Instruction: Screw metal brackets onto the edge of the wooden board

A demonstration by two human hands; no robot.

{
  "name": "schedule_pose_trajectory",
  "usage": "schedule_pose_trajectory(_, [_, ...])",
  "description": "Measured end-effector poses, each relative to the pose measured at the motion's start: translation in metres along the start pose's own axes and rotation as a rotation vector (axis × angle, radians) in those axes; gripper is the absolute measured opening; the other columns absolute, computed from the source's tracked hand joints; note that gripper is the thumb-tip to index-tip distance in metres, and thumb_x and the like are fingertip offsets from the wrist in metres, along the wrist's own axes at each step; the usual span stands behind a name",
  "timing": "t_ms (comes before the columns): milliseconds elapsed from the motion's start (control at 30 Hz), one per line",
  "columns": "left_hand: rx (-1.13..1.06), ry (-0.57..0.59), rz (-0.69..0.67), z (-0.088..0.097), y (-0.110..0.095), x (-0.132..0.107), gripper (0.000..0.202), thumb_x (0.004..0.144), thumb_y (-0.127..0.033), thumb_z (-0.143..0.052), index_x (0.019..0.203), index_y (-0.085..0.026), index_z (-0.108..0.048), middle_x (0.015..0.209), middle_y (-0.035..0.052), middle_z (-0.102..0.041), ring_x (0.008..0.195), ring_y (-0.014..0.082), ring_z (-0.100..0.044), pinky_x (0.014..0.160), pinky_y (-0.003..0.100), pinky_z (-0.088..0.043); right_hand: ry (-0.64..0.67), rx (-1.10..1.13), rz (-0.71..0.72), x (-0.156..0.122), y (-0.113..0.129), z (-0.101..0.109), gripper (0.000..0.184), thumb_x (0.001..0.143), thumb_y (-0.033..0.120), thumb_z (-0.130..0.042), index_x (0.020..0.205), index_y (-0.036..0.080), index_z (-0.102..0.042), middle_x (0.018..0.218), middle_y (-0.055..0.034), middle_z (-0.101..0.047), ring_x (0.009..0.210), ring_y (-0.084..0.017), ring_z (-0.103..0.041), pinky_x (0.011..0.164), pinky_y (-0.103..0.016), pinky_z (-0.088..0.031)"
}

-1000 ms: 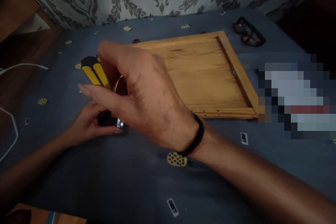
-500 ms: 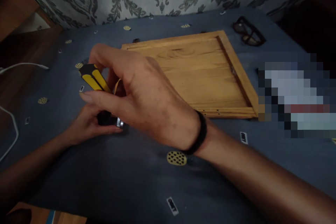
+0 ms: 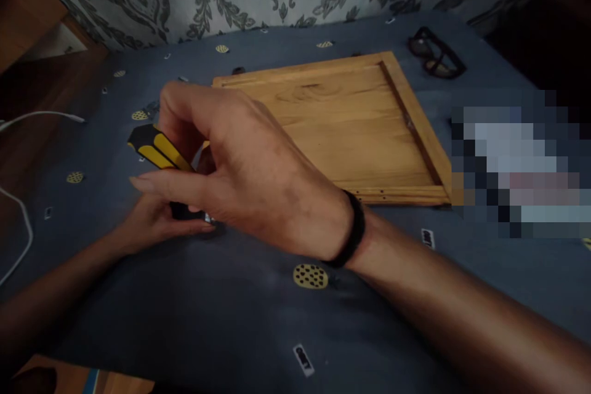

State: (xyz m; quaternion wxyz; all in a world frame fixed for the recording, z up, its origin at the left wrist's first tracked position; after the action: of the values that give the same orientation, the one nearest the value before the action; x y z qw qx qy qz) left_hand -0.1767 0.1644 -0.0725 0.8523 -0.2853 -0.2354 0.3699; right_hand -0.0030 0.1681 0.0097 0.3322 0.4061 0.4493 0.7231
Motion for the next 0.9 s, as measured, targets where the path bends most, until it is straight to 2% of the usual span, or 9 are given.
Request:
schedule_pose_trajectory(133, [-0.009,-0.02,-0.008,0.001,-0.001,0.001,0.041,0.083,-0.055,-0.078,0.109,-0.025,-0.069,0.097,0.0019,-0.061,0.089,0.02,-0.061,0.078,0.033,-0.054,0.097,0.086,0.026,0.002,0.002,0.002,0.019,0.087,0.029,-0.072,0.099,0.02,-0.062,0.105,-0.0005,-0.064,0.08,-0.011,-0.067,0.058,-0.022,-0.057])
schedule_pose_trajectory(233, [0.001,-0.014,-0.002,0.001,-0.001,0.001,0.039,0.082,-0.055,-0.078,0.103,-0.024,-0.068,0.095,0.002,-0.06,0.088,0.0199,-0.061,0.077,0.032,-0.053,0.144,0.107,0.024,0.0,0.0,0.001,0.018,0.091,0.034,-0.07,0.085,0.019,-0.063,0.094,0.0004,-0.067,0.072,-0.009,-0.065,0.056,-0.019,-0.055])
schedule_pose_trajectory(333, [0.006,0.002,0.009,0.0,0.0,0.001,0.04,0.082,-0.055,-0.078,0.108,-0.025,-0.068,0.098,0.0026,-0.061,0.091,0.021,-0.06,0.08,0.034,-0.053,0.011,0.021,0.011,-0.002,-0.003,0.001,0.025,0.086,0.029,-0.077,0.073,0.02,-0.057,0.08,0.0026,-0.066,0.063,-0.009,-0.06,0.049,-0.019,-0.05])
schedule_pose_trajectory(433, [0.017,-0.016,-0.002,0.001,0.0,0.0,0.04,0.082,-0.055,-0.079,0.106,-0.025,-0.068,0.097,0.0024,-0.06,0.091,0.0208,-0.06,0.078,0.033,-0.053,-0.162,-0.098,0.03,-0.003,0.002,0.004,0.035,0.085,0.027,-0.08,0.069,0.022,-0.049,0.073,0.0039,-0.063,0.059,-0.009,-0.058,0.051,-0.022,-0.048])
schedule_pose_trajectory(533, [0.027,-0.036,-0.037,0.002,-0.002,0.0,0.04,0.083,-0.054,-0.079,0.106,-0.024,-0.068,0.098,0.0023,-0.059,0.088,0.0189,-0.059,0.074,0.03,-0.052,-0.366,-0.212,0.184,-0.001,0.019,0.014,0.041,0.089,0.042,-0.075,0.067,0.023,-0.046,0.07,0.003,-0.062,0.057,-0.012,-0.059,0.053,-0.028,-0.047])
schedule_pose_trajectory(600, [0.02,-0.036,-0.055,0.002,-0.004,0.001,0.041,0.083,-0.053,-0.079,0.109,-0.024,-0.067,0.098,0.0022,-0.058,0.088,0.0181,-0.059,0.072,0.029,-0.051,-0.407,-0.327,0.221,0.002,0.028,0.019,0.047,0.09,0.056,-0.07,0.063,0.025,-0.046,0.062,0.0025,-0.057,0.056,-0.013,-0.056,0.053,-0.03,-0.045])
schedule_pose_trajectory(700, [0.027,-0.039,-0.067,0.003,-0.005,0.001,0.04,0.083,-0.05,-0.08,0.11,-0.025,-0.068,0.096,0.0004,-0.057,0.087,0.0166,-0.059,0.074,0.027,-0.051,-0.357,-0.398,0.202,0.003,0.026,0.019,0.05,0.089,0.061,-0.068,0.06,0.025,-0.049,0.058,0.003,-0.053,0.055,-0.012,-0.05,0.055,-0.029,-0.046])
schedule_pose_trajectory(767, [0.039,-0.038,-0.075,0.003,-0.005,0.001,0.039,0.082,-0.049,-0.081,0.112,-0.026,-0.068,0.095,-0.0005,-0.057,0.088,0.0161,-0.059,0.075,0.027,-0.051,-0.313,-0.315,0.191,0.0,0.019,0.016,0.041,0.089,0.053,-0.071,0.067,0.024,-0.053,0.064,0.0037,-0.054,0.057,-0.011,-0.048,0.054,-0.027,-0.046])
schedule_pose_trajectory(900, [0.037,-0.038,-0.084,0.002,-0.006,0.001,0.04,0.083,-0.048,-0.081,0.112,-0.025,-0.068,0.099,0.0003,-0.06,0.091,0.0172,-0.06,0.078,0.028,-0.052,-0.211,-0.091,0.108,-0.005,0.0,0.006,0.023,0.088,0.033,-0.075,0.078,0.022,-0.057,0.075,0.0031,-0.06,0.063,-0.012,-0.058,0.055,-0.026,-0.048])
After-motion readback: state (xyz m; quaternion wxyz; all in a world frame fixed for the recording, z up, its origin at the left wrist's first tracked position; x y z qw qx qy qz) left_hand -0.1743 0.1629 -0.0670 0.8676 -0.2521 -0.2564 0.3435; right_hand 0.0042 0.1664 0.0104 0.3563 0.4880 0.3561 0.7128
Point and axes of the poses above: each hand's wrist, its own x-axis towards the middle knuckle, its own z-axis out of the back of the hand, y = z × x, the point moved 5 cm from there along x, towards the middle knuckle
